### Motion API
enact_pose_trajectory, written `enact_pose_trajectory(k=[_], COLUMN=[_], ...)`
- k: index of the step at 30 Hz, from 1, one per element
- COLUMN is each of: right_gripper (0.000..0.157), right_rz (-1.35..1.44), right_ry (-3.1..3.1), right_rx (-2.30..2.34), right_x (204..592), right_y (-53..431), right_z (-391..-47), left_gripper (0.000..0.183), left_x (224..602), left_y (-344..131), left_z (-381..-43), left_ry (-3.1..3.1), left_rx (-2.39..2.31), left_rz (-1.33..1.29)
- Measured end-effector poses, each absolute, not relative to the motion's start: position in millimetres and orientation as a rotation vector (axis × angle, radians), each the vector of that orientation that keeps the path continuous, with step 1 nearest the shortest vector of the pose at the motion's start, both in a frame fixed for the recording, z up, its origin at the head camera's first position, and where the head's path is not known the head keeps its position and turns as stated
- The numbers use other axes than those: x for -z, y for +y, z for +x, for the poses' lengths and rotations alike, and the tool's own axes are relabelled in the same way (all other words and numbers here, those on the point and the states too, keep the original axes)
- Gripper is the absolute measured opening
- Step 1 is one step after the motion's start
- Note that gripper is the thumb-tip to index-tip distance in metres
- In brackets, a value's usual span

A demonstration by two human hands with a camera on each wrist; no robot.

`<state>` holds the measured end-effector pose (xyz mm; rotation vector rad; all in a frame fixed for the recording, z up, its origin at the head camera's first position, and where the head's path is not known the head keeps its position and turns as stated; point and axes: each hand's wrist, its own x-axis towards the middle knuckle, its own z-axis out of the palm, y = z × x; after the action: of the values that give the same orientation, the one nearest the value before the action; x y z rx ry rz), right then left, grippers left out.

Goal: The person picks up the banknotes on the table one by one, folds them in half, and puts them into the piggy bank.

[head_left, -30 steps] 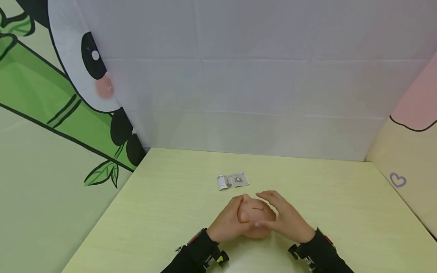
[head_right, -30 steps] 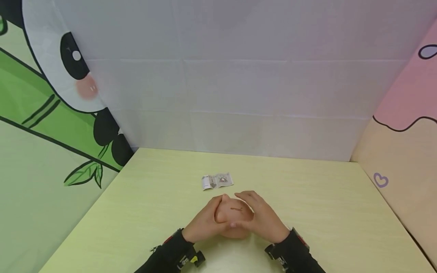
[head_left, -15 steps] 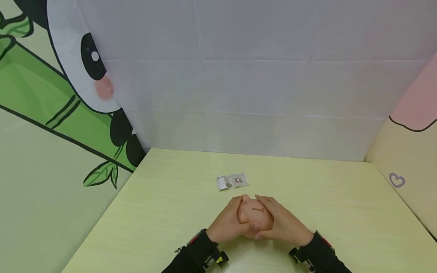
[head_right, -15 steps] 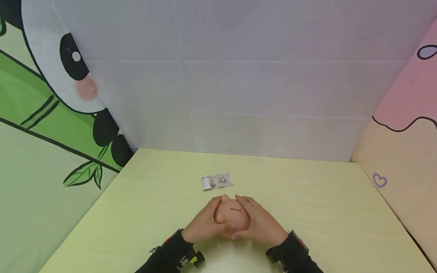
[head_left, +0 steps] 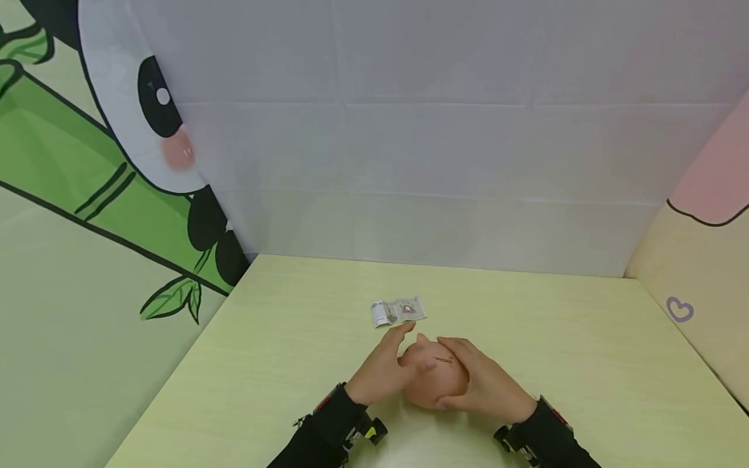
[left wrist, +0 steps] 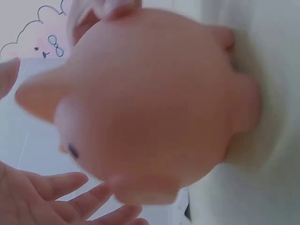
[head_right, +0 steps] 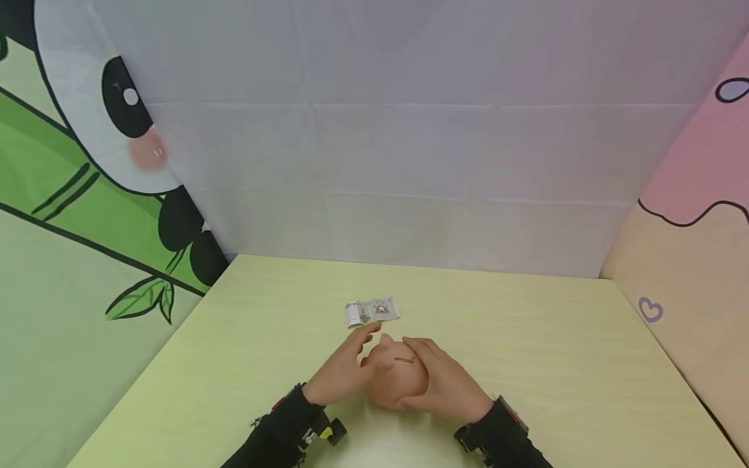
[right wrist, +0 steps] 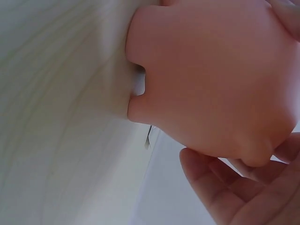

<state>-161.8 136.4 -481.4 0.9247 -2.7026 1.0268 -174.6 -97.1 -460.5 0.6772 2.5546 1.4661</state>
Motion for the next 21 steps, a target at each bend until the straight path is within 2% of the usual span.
enact_pose_trajectory(k=[8,21], right_gripper=[0.094,0.094], right_rz=[0.919,0.912], right_ry=[-2.724,-2.737], right_rx=[-1.064,-1.077], right_x=[481.4,477.7], right_y=[137.9,141.1], right_z=[-163.0,-166.7], left_gripper=[0.086,0.090], left_x=[443.0,445.9], left_y=[-115.7,-140.0], left_z=[-211.4,-279.9], left_ry=[2.674,2.766], left_rx=[-1.471,-1.204], left_rz=[0.501,0.249])
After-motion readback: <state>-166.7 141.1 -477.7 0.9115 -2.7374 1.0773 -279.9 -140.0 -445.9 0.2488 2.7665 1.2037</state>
